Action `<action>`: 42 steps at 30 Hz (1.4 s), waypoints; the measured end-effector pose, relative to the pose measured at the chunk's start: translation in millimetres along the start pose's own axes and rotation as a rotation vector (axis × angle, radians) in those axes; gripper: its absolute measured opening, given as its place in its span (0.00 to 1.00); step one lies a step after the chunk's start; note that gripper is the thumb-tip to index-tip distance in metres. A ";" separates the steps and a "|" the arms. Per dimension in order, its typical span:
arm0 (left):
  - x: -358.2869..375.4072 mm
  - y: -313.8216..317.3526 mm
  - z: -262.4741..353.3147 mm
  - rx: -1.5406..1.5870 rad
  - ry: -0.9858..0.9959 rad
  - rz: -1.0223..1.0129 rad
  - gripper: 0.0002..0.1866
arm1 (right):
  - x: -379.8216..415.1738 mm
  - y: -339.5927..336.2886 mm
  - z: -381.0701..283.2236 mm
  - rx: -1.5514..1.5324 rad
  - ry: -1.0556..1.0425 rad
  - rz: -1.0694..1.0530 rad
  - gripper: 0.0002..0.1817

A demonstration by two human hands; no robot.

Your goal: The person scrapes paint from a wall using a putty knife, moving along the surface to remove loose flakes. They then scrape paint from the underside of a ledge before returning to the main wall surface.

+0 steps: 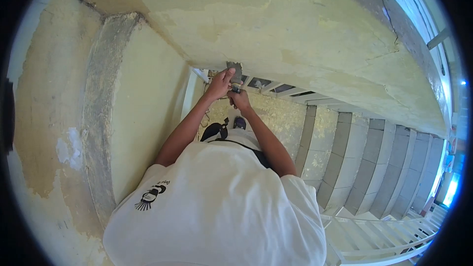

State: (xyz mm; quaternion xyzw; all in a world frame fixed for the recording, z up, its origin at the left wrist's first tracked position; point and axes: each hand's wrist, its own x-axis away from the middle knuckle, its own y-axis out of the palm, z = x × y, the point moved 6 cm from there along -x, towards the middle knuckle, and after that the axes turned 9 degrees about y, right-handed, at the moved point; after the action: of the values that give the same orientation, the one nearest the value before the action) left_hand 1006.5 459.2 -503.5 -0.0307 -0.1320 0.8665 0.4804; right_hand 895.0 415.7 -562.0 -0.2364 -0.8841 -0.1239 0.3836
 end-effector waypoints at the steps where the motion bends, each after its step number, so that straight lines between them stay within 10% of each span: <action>1: 4.4 2.0 -0.2 0.071 -0.041 -0.041 0.35 | 0.5 3.3 12.4 0.007 0.047 -0.007 0.08; 42: -0.2 2.4 -13.2 -0.055 -0.022 0.032 0.32 | -1.3 13.0 5.4 -0.042 0.047 -0.119 0.11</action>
State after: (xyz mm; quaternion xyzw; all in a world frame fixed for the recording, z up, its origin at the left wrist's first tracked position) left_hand 1006.9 460.5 -516.8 -0.0366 -0.1604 0.8703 0.4642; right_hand 899.1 428.6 -566.1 -0.1886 -0.8846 -0.1704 0.3909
